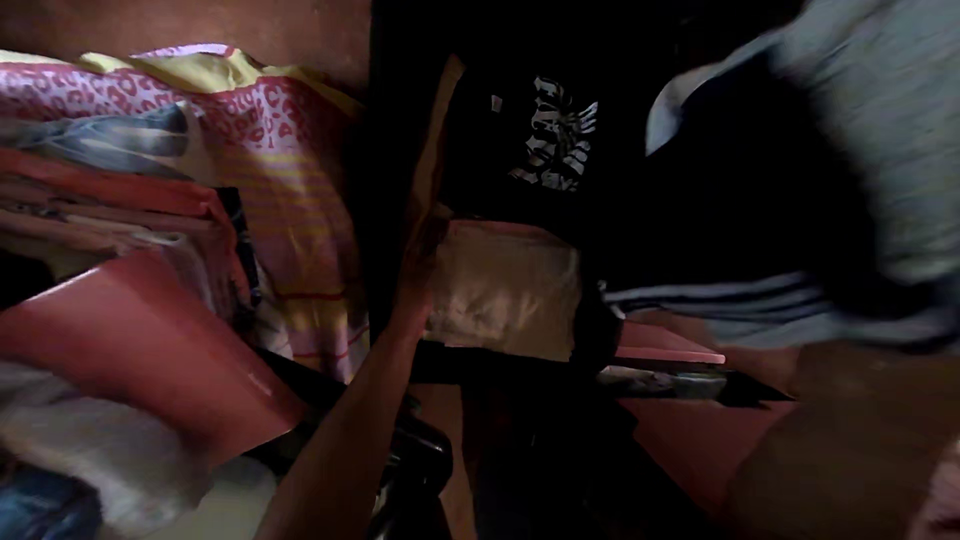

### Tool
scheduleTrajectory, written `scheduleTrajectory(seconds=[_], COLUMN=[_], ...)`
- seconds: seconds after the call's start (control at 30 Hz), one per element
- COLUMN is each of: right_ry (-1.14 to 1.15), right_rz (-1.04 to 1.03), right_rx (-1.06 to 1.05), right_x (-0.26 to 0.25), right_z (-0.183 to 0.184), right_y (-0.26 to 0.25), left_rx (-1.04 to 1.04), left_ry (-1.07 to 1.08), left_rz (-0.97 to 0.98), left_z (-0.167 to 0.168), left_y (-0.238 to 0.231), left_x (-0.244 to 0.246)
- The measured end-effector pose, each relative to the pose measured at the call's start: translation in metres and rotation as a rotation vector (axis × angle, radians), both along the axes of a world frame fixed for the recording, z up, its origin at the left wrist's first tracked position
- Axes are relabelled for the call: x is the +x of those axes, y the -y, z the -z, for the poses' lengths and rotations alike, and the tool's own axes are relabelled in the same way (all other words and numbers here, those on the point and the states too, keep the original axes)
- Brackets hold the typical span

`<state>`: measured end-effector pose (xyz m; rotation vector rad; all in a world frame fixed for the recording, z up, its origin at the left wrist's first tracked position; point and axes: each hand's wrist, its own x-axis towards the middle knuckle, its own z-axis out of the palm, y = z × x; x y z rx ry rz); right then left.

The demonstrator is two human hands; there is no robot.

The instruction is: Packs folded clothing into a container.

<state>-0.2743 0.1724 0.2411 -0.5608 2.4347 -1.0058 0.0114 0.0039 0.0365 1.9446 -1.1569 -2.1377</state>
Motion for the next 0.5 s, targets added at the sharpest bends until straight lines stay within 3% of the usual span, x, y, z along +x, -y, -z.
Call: scheduleTrajectory(seconds=[0.07, 0.13, 0.2, 0.27, 0.37, 0.5], right_ry=[0.002, -0.043, 0.162, 0.378, 0.225, 0.022], right_rz=[-0.087, -0.438, -0.727, -0.850, -0.653, -0.174], right_rx=[0.007, 0.078, 0.254, 0.390, 0.303, 0.334], right_x=[0.080, 0.135, 0.174, 0.189, 0.164, 0.082], right_z=[0.027, 0.084, 0.140, 0.167, 0.185, 0.222], right_y=[0.020, 0.011, -0.002, -0.004, 0.003, 0.012], left_rx=[0.084, 0.122, 0.068, 0.037, 0.027, 0.033], left_ry=[-0.040, 0.011, 0.089, 0.053, 0.097, 0.157], left_rz=[-0.063, -0.092, -0.040, 0.012, 0.109, 0.157], left_z=[-0.008, -0.014, -0.016, -0.013, -0.009, 0.008], left_y=[-0.003, -0.007, -0.014, -0.020, -0.025, -0.031], left_x=[0.004, 0.005, 0.010, 0.019, 0.026, 0.011])
